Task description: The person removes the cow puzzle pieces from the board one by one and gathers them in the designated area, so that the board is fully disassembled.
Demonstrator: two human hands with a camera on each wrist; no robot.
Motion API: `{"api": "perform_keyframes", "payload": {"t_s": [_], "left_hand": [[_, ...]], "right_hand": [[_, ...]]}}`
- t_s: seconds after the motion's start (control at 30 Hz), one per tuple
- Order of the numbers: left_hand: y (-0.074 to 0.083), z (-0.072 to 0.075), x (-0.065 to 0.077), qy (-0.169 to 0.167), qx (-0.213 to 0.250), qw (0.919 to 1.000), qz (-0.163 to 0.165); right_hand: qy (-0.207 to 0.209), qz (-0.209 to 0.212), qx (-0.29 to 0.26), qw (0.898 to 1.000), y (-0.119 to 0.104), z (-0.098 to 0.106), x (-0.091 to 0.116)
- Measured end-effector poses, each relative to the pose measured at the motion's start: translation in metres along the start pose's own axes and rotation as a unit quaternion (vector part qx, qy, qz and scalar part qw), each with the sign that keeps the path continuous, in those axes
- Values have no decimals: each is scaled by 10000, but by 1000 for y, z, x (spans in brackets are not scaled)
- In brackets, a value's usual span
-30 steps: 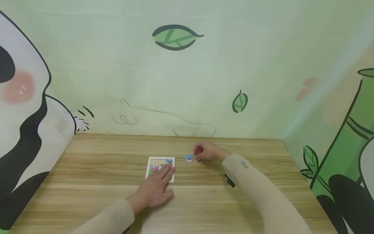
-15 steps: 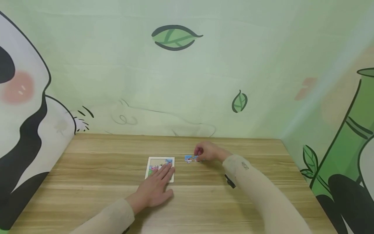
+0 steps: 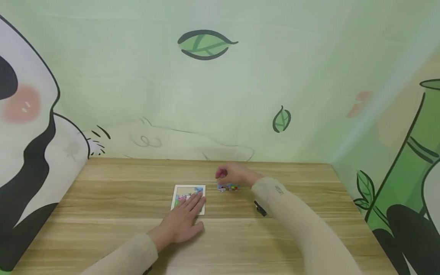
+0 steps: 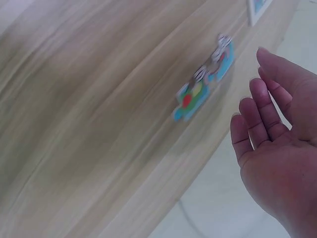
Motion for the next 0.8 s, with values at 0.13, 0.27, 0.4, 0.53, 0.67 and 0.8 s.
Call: {"api": "perform_keyframes", "payload": {"t_s": [0.13, 0.27, 0.4, 0.53, 0.67, 0.8], "left_hand": [[1, 1, 1, -89, -29, 10000, 26], [1, 2, 0, -73, -20, 10000, 19], [4, 3, 0, -46, -27, 10000, -37], [13, 5, 3, -23, -47, 9999, -111], [18, 4, 6, -24, -130, 9998, -138], [19, 5, 8, -14, -219, 9996, -156]], "right_hand": [[-75, 307, 19, 9995, -14, -8, -6], [-83, 502, 100, 9987, -25, -12, -10], [-90, 495, 34, 9987, -31, -16, -14], [-141, 516, -87, 9985, -37, -20, -17], [-182, 719, -108, 9972, -47, -23, -19], [-230, 868, 14, 9960, -51, -30, -21]]}}
Point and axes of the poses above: each hand's wrist, its own x-axis away from the middle knuckle, its own z-axis out of the back of the hand, y = z × x, the point moved 10 cm from there along -x, towards the middle knuckle, and after that the axes turned 15 degrees about y, right-handed, at the moved point
